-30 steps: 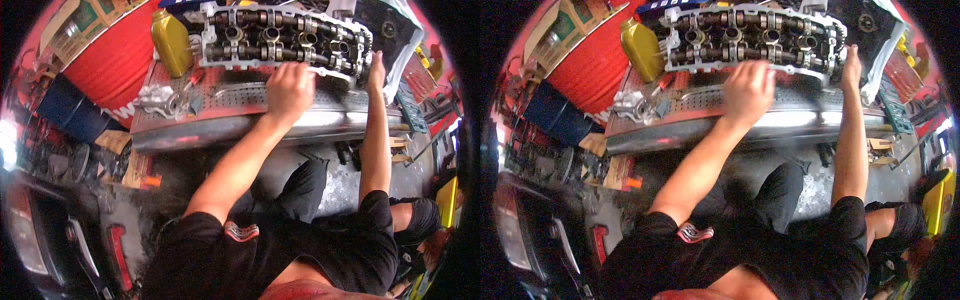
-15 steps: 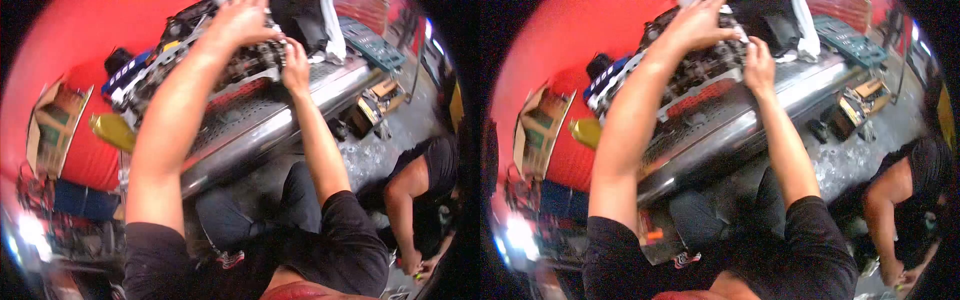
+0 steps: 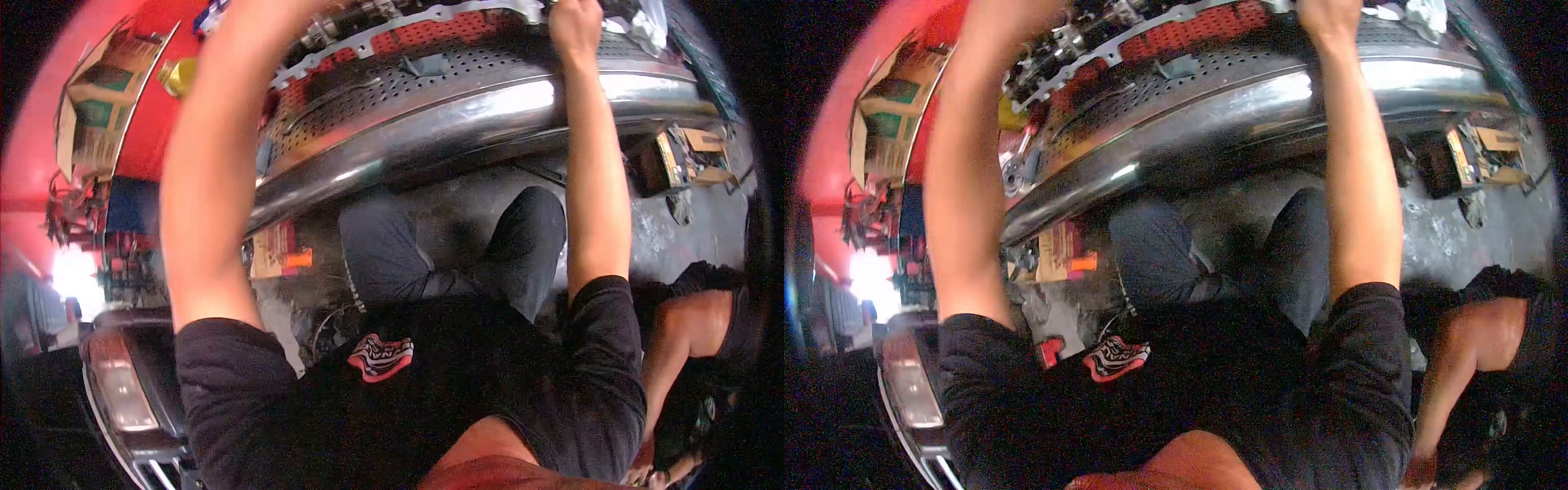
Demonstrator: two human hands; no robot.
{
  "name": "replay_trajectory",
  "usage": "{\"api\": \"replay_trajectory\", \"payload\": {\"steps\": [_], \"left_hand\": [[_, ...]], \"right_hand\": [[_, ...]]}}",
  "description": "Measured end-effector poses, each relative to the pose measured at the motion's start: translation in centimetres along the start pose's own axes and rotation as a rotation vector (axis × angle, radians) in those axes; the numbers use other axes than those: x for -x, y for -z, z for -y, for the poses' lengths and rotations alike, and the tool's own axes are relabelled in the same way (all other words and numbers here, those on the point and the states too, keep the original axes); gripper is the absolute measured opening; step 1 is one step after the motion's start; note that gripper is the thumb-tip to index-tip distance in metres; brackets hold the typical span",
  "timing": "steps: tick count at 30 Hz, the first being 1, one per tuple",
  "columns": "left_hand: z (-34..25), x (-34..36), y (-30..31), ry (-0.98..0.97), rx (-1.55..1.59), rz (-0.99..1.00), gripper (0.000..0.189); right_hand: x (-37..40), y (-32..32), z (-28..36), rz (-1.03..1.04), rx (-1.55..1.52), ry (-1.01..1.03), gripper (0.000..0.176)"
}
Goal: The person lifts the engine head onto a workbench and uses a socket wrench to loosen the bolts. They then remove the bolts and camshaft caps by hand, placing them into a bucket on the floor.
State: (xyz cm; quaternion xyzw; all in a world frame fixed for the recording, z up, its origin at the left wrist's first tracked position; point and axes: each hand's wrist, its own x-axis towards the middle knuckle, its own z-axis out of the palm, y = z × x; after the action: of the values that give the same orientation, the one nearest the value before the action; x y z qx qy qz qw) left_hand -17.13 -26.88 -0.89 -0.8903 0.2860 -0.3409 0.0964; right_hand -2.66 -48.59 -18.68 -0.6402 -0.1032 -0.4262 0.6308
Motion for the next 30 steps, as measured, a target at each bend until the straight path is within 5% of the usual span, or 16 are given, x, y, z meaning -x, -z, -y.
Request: {"api": "replay_trajectory", "payload": {"steps": [2, 4, 6, 9, 10, 12, 13, 15, 17, 18, 20, 23, 27, 30], "left_hand": [[1.0, 8.6, -1.6, 0.139, 0.017, 0.258, 0.031], [0.9, 14.9, -2.9, 0.483, 0.013, 0.521, 0.03], [3.0, 19.2, -5.8, 0.374, 0.048, 0.424, 0.029], [5.5, 20.2, -7.6, 0.486, 0.174, 0.51, 0.036], [6.0, 19.4, -7.7, 0.557, 0.204, 0.664, 0.037], [6.6, 18.7, -7.4, 0.469, 0.357, 0.661, 0.038], [5.6, 17.6, -6.5, 0.554, 0.388, 0.708, 0.032], [5.2, 17.6, -5.3, 0.432, 0.305, 0.729, 0.018], [4.5, 17.0, -3.0, 0.409, 0.395, 0.65, 0.016], [4.2, 17.4, -2.4, 0.369, 0.485, 0.444, 0.008], [3.1, 16.2, 0.7, 0.643, 0.745, 0.388, 0.008], [1.8, 11.7, 3.6, 0.676, 1.239, 0.05, 0.025], [0.9, 4.5, 3.7, 0.412, 1.348, -0.311, 0.029], [0.8, -0.3, 3.0, 0.344, 1.339, -0.324, 0.022]], "right_hand": [[0.0, -0.3, -0.2, -0.002, -0.037, -0.005, 0.036], [-0.1, -0.3, -0.3, -0.018, -0.02, 0.014, 0.036], [0.0, -0.2, -0.3, -0.008, -0.025, 0.011, 0.036], [0.6, 0.0, 1.8, -0.023, -0.034, -0.044, 0.039], [-0.6, 0.0, -3.0, -0.011, 0.156, 0.067, 0.041], [-0.2, -0.3, -1.9, -0.085, 0.169, 0.064, 0.036], [0.2, -0.3, -1.2, -0.094, 0.114, 0.015, 0.036], [0.5, -0.3, -0.5, -0.079, 0.064, -0.057, 0.036], [0.5, -0.3, 0.1, -0.073, 0.067, -0.096, 0.037], [0.5, -0.3, 0.0, -0.074, 0.084, -0.101, 0.037], [0.6, -0.4, -0.1, -0.072, 0.055, -0.116, 0.037], [0.7, -0.5, 0.1, -0.083, 0.025, -0.099, 0.038], [0.6, -0.3, -0.4, -0.069, 0.052, -0.08, 0.038], [0.7, -0.1, 0.4, -0.054, 0.047, -0.113, 0.037]]}}
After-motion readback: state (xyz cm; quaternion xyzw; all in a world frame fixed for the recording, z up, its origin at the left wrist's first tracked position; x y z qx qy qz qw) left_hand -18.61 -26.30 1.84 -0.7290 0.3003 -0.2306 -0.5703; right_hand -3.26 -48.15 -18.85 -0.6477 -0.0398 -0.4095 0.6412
